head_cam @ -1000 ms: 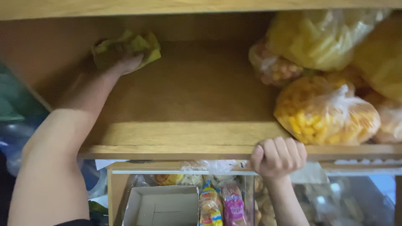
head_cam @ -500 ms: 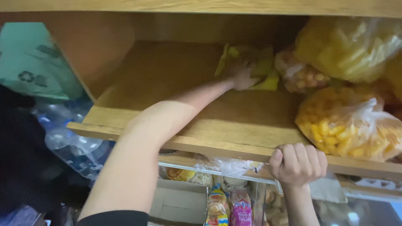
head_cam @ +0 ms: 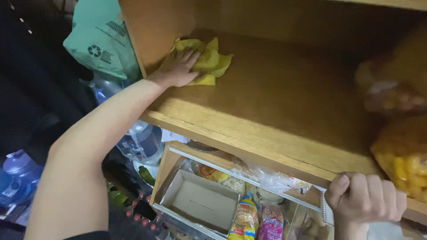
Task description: The person wipes the surface of a wooden shelf with a yellow cloth, moving the cloth across the empty sections and around stored bags of snacks.
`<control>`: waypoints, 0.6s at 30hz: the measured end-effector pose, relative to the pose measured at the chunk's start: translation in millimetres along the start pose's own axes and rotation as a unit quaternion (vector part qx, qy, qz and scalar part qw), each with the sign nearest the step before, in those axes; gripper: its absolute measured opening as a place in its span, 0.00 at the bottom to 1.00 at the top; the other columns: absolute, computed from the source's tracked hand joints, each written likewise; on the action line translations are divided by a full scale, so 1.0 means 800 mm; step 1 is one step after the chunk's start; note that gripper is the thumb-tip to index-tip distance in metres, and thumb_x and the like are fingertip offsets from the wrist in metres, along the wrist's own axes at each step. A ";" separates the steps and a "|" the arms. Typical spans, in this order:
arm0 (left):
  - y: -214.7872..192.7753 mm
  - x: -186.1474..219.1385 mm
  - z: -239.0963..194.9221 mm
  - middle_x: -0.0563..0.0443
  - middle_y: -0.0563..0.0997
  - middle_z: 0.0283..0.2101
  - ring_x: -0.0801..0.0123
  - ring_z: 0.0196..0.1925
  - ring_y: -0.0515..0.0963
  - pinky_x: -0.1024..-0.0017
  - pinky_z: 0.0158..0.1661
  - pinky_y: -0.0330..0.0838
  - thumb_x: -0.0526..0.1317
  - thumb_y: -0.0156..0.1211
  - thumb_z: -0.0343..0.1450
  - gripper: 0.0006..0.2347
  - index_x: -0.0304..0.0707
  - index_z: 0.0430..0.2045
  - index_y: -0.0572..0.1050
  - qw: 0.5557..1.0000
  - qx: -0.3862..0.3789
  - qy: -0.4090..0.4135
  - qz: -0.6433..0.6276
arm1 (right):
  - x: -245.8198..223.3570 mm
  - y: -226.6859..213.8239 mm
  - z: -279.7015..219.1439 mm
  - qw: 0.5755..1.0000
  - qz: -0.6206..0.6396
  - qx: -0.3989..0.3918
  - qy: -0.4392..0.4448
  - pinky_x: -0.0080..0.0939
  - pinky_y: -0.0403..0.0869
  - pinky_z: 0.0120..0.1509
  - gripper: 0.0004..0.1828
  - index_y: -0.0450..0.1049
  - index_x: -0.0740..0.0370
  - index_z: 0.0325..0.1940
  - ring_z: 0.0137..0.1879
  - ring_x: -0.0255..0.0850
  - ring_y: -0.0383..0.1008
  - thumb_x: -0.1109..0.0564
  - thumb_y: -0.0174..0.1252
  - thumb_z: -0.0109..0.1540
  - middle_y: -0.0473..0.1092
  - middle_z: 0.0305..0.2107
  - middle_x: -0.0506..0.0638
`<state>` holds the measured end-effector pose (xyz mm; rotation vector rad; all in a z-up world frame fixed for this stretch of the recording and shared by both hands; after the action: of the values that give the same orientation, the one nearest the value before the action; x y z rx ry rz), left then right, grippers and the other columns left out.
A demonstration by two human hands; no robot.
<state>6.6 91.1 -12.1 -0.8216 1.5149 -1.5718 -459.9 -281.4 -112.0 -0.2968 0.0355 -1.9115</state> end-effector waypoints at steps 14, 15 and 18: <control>-0.025 0.496 -0.017 0.49 0.85 0.55 0.58 0.51 0.86 0.56 0.46 0.78 0.55 0.77 0.66 0.33 0.56 0.66 0.70 0.925 0.160 0.303 -0.166 | 0.018 0.007 -0.016 1.000 -0.005 0.015 -0.012 0.58 0.55 0.46 0.25 0.66 0.57 0.26 0.34 0.60 0.65 0.53 0.52 0.78 0.66 0.26 0.56; -0.007 0.524 -0.013 0.49 0.85 0.55 0.58 0.51 0.86 0.56 0.46 0.78 0.55 0.77 0.66 0.33 0.56 0.66 0.70 0.925 0.161 0.302 -0.163 | 0.019 0.009 -0.017 1.000 -0.003 0.017 -0.010 0.58 0.55 0.46 0.25 0.66 0.57 0.26 0.34 0.60 0.65 0.53 0.52 0.78 0.66 0.26 0.56; 0.025 0.552 -0.016 0.48 0.48 0.86 0.44 0.88 0.35 0.26 0.79 0.37 0.77 0.43 0.72 0.47 0.52 0.84 0.47 0.967 0.113 0.225 -0.048 | 0.021 0.005 -0.020 0.999 0.004 0.029 -0.018 0.60 0.55 0.45 0.29 0.62 0.58 0.25 0.32 0.62 0.65 0.51 0.51 0.81 0.63 0.25 0.58</control>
<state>-214.4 -288.2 -63.5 -0.4294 1.5778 -2.0615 -465.1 -300.0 -125.0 -0.2923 -0.0429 -1.8957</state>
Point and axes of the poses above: each hand's wrist, its own z-axis towards the middle knuckle, its own y-axis out of the palm, x = y × z, the point moved 9 cm from there along z, towards the middle knuckle
